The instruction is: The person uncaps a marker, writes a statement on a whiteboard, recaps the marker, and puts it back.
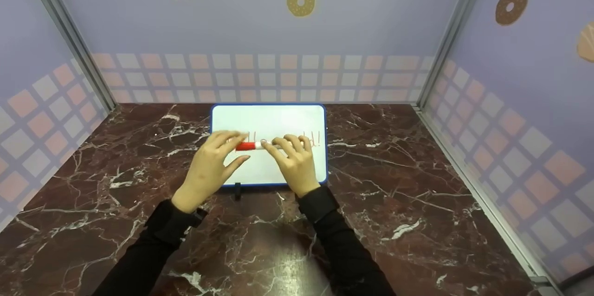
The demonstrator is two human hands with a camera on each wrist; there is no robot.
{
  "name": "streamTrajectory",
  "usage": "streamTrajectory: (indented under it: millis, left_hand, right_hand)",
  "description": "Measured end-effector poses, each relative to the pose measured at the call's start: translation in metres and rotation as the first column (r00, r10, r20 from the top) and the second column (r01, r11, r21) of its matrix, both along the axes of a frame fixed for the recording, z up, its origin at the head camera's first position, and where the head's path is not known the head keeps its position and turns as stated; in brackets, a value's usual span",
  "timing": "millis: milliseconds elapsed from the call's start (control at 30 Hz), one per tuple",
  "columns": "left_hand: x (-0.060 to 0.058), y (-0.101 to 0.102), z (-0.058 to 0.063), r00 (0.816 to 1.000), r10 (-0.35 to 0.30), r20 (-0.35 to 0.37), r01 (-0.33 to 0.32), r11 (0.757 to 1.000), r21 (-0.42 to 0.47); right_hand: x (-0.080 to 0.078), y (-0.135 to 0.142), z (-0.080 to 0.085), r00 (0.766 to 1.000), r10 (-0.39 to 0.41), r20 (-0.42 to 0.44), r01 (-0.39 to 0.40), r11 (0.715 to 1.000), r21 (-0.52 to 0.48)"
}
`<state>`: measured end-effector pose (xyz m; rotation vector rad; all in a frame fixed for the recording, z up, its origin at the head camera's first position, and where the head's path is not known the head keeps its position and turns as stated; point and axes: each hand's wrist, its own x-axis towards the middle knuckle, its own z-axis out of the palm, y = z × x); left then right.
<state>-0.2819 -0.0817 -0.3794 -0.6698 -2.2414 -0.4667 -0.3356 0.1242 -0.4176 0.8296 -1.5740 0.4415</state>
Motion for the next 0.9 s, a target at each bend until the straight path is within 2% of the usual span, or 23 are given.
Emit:
streamTrajectory:
  millis: [133, 233, 367, 433, 500, 567, 667, 733, 900]
  left_hand:
    - [-0.005, -0.011, 0.002, 0.992, 0.124, 0.007, -0.124, 0.991, -0.048]
    - [-0.010, -0.023, 0.003, 0.968, 0.243, 0.069, -0.236, 0.967, -0.094]
    - [-0.018, -0.044, -0.002, 0.904, 0.375, 0.205, -0.349, 0.925, -0.151]
    - [-0.023, -0.055, -0.007, 0.871, 0.407, 0.273, -0.377, 0.913, -0.159]
    - [-0.027, -0.066, -0.010, 0.836, 0.427, 0.345, -0.393, 0.904, -0.165]
    - [-0.031, -0.077, -0.013, 0.802, 0.440, 0.404, -0.405, 0.897, -0.175]
    - [-0.036, -0.093, -0.017, 0.755, 0.455, 0.473, -0.418, 0.889, -0.187]
    - [-0.038, -0.103, -0.020, 0.731, 0.453, 0.511, -0.422, 0.888, -0.184]
    - [-0.042, -0.123, -0.029, 0.690, 0.433, 0.580, -0.410, 0.894, -0.181]
  right_hand:
    - [-0.001, 0.011, 0.007, 0.995, -0.016, 0.101, 0.027, 0.994, -0.105]
    - [-0.004, 0.024, 0.012, 0.986, -0.027, 0.167, 0.061, 0.977, -0.203]
    - [-0.011, 0.047, 0.016, 0.970, -0.048, 0.240, 0.121, 0.946, -0.302]
    - [-0.014, 0.059, 0.017, 0.954, -0.069, 0.292, 0.168, 0.929, -0.329]
    - [-0.016, 0.072, 0.017, 0.926, -0.092, 0.365, 0.227, 0.910, -0.346]
    - [-0.018, 0.084, 0.017, 0.885, -0.104, 0.454, 0.285, 0.891, -0.353]
    - [-0.022, 0.102, 0.013, 0.794, -0.116, 0.596, 0.372, 0.869, -0.326]
    - [-0.025, 0.113, 0.008, 0.717, -0.141, 0.683, 0.432, 0.859, -0.276]
    - [-0.031, 0.135, -0.010, 0.493, -0.242, 0.836, 0.533, 0.843, -0.070]
